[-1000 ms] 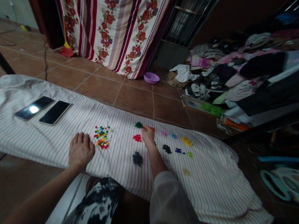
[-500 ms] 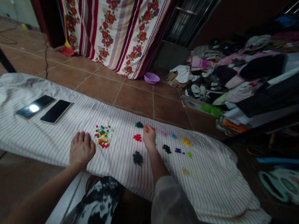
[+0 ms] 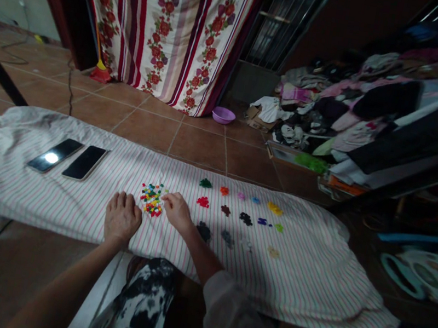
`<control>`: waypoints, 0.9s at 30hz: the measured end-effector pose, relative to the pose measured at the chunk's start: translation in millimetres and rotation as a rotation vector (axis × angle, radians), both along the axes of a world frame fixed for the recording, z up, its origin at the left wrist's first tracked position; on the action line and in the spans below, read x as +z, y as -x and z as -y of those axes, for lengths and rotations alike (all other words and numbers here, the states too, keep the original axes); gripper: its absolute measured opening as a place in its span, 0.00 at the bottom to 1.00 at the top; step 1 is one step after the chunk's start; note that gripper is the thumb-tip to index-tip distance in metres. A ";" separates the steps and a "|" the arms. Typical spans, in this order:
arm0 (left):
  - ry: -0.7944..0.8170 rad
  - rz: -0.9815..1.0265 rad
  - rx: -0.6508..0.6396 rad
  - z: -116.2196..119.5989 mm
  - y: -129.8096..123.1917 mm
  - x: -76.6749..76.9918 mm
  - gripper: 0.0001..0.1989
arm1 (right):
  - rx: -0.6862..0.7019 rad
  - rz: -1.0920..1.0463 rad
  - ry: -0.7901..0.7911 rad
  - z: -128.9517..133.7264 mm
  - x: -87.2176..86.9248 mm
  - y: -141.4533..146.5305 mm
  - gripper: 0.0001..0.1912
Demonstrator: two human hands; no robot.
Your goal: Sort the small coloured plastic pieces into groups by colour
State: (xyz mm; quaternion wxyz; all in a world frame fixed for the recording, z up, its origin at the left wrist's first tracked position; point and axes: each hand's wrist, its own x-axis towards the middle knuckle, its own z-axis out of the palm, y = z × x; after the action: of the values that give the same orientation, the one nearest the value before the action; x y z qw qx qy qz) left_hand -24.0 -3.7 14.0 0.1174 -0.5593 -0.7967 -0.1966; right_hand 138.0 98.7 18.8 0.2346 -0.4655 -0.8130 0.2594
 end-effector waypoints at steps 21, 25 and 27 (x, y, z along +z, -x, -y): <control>-0.024 0.032 0.007 -0.5 -0.5 -1.3 0.18 | -0.058 0.197 0.084 9.3 11.2 16.6 0.11; 0.006 0.023 0.001 -0.2 -0.8 0.6 0.18 | -0.088 0.181 0.101 9.6 9.9 17.7 0.10; 0.000 0.017 -0.002 -0.1 -0.8 0.9 0.18 | -0.096 0.152 0.097 10.7 8.0 17.5 0.10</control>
State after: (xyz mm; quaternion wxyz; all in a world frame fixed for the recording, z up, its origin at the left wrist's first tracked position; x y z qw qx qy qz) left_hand -23.2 -3.6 14.9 0.1105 -0.5583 -0.7972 -0.2013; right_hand 120.5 88.1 26.8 0.1614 -0.5329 -0.7919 0.2507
